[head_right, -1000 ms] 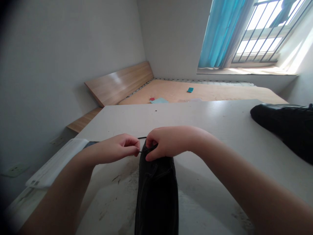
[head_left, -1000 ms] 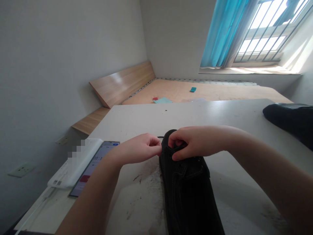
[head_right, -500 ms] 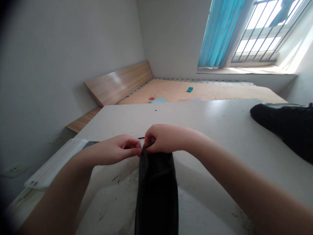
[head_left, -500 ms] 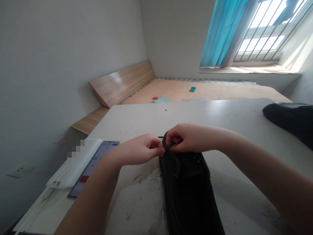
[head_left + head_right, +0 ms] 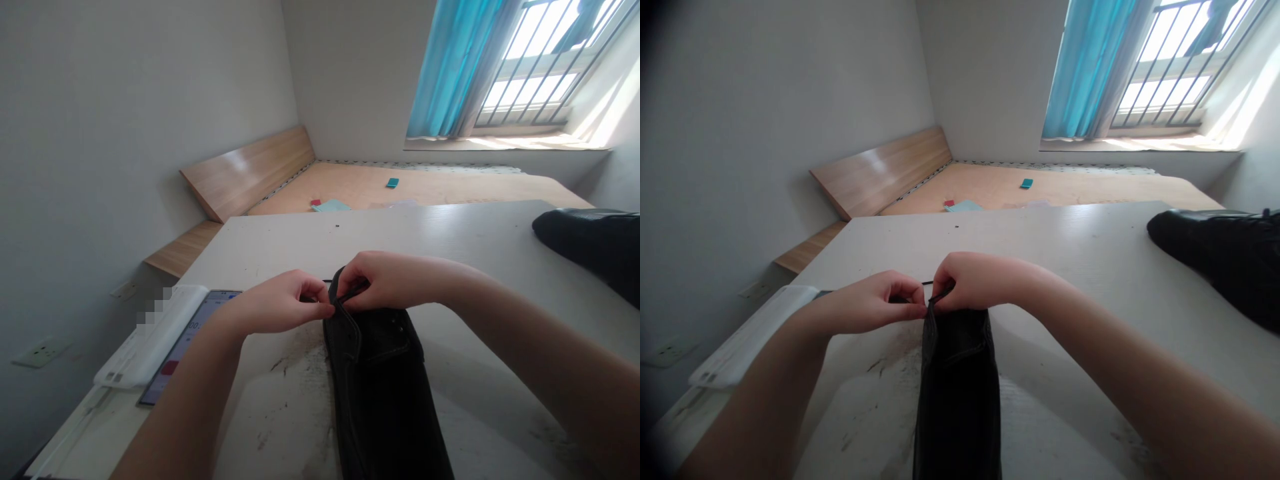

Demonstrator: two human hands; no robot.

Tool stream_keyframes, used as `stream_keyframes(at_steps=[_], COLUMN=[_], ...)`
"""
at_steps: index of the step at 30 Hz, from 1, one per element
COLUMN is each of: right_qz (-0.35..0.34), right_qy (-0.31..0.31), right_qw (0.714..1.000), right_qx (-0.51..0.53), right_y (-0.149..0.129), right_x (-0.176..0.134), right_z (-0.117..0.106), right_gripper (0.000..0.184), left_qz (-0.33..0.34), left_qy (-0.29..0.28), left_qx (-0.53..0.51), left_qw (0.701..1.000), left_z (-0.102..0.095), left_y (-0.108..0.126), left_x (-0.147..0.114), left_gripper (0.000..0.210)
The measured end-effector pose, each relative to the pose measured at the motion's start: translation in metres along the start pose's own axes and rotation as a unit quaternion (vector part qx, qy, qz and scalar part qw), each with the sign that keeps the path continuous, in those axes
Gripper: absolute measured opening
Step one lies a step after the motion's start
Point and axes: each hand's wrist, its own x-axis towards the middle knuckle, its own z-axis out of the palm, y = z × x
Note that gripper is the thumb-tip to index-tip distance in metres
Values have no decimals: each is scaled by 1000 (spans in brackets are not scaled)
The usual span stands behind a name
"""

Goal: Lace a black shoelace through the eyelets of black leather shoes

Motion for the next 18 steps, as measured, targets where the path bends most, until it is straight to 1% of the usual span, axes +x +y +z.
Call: stream_keyframes(at_steps=[3, 8, 11, 14, 16, 18], right_qz=[-6, -6, -30, -52, -72, -95], right_qy=[5, 35, 32, 19, 36, 67], right_qw=[1000, 998, 997, 998, 994, 980], right_qx=[-16, -57, -58, 1, 74, 162], right_y=[-1, -7, -5, 3, 9, 13], right_x=[1, 0, 0, -2, -4, -8], right_z=[1, 4, 2, -5, -13, -20], right_gripper=[18, 10, 9, 7, 7, 11], left_qz=[4, -8, -14, -43, -75, -100], left_qy=[-1, -10, -10, -32, -39, -20], left_qx=[5, 4, 11, 39, 65, 84], left_qw=[1000, 1000, 1000, 998, 994, 991], left_z=[0, -1, -2, -2, -2, -1], left_y=[0, -2, -3, -4, -6, -9], left_x=[0, 0, -1, -2, -2, -1], left_gripper=[29, 31, 32, 33, 30, 23])
